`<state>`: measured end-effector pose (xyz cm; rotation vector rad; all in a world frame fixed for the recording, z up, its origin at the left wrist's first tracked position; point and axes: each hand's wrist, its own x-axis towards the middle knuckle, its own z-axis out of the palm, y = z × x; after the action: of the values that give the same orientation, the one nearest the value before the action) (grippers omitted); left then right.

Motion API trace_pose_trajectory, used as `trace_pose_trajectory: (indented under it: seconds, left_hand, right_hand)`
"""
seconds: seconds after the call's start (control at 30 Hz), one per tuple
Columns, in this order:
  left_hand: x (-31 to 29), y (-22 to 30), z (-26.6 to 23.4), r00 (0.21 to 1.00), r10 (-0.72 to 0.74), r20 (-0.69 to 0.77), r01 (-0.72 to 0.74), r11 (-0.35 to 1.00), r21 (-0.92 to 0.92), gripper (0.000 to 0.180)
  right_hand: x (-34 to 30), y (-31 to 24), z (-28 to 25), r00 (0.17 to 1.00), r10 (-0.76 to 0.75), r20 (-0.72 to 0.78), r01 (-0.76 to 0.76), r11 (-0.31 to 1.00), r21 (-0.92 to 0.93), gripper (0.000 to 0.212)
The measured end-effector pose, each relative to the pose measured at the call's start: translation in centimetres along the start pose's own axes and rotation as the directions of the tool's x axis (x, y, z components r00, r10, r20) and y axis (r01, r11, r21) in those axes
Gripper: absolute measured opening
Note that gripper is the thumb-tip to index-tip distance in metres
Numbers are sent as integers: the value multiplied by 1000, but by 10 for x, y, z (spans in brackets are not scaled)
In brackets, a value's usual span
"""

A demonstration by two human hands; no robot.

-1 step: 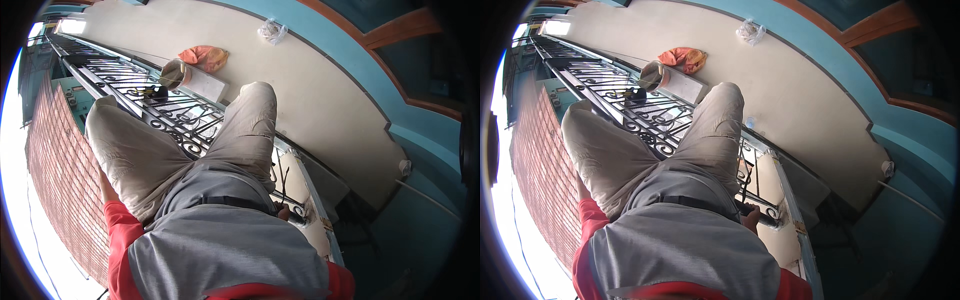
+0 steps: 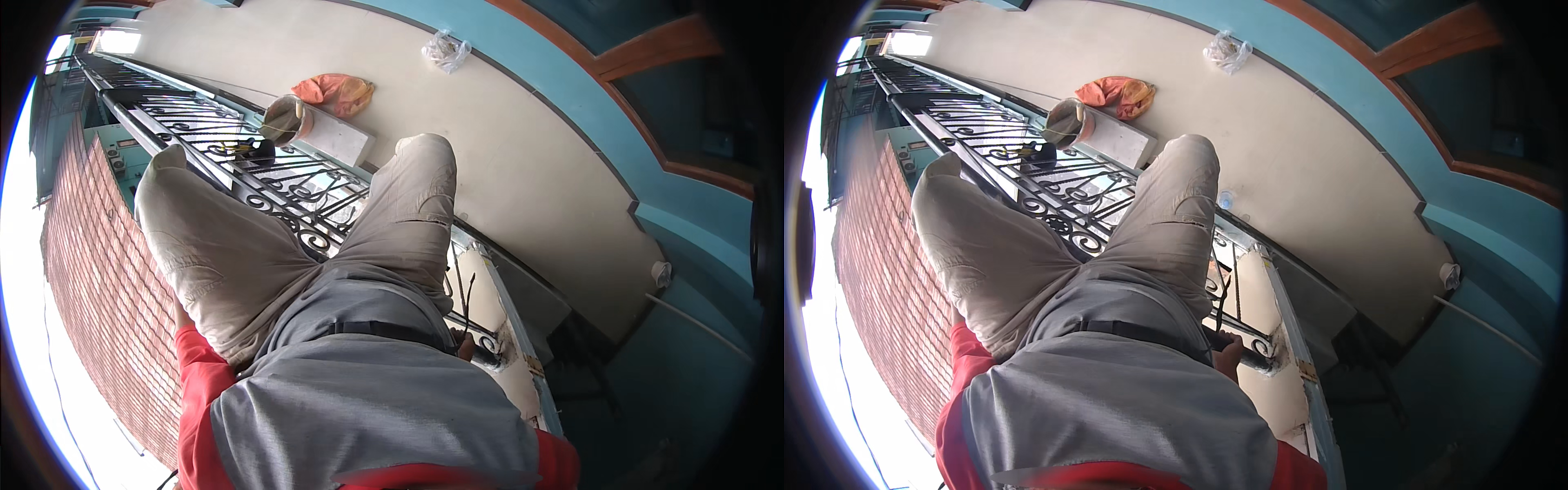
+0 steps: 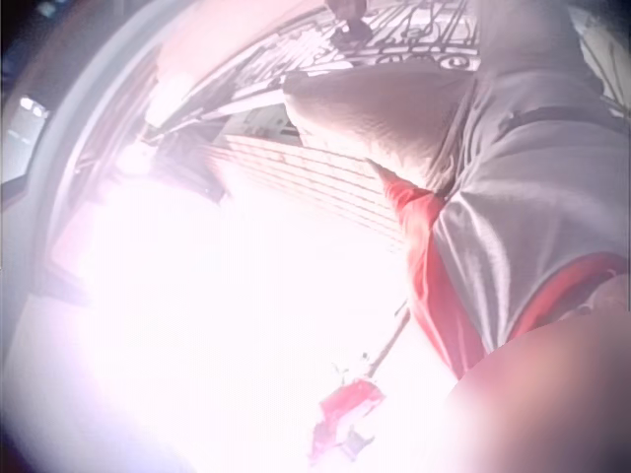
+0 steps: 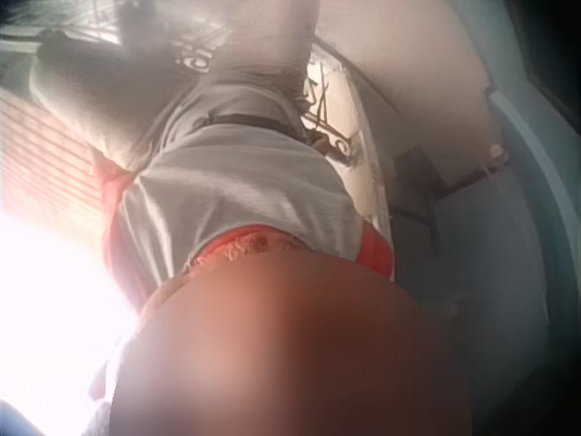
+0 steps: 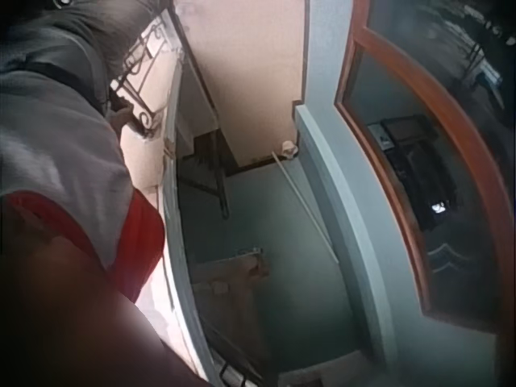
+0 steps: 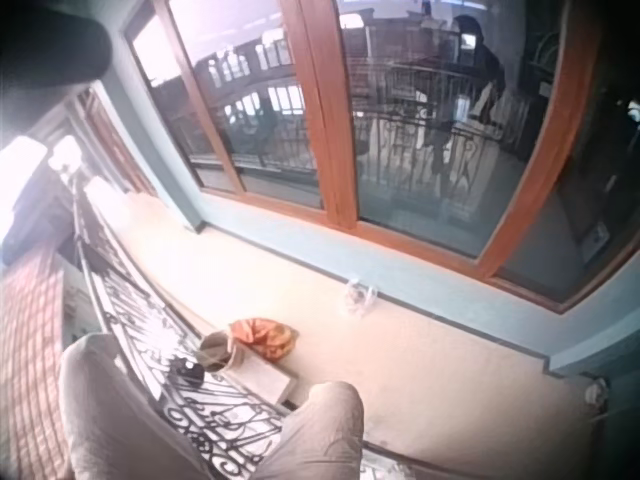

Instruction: The person applies plaster to a wall using a trowel and hawk, smoothing the surface in repeated strokes. They move along a balcony area, occasionally stepping over a railing to reach different sections of the wall.

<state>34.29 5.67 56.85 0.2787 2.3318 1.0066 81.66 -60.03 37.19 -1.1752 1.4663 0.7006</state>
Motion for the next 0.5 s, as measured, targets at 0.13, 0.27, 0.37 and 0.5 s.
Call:
trace_pose_trajectory:
  seconds: [0.13, 0.27, 0.37, 0.5]
  left_hand:
    - [21, -76, 58, 982, 26, 186, -63, 978, 198, 65]
    - [26, -98, 149, 931, 153, 331, -284, 872, 398, 70]
    - [20, -103, 208, 726, 302, 618, -630, 653, 421, 74]
    - [-22, -122, 238, 878, 294, 378, -476, 618, 625, 70]
  right_hand:
    - [0, 2, 2, 999, -38, -20, 37, 999, -6, 20]
    - [-5, 7, 7, 992, -104, -69, 106, 994, 17, 19]
    - [-13, 16, 18, 969, -182, -167, 188, 982, 18, 20]
    - [-17, 24, 27, 884, -357, -303, 305, 930, -207, 21]
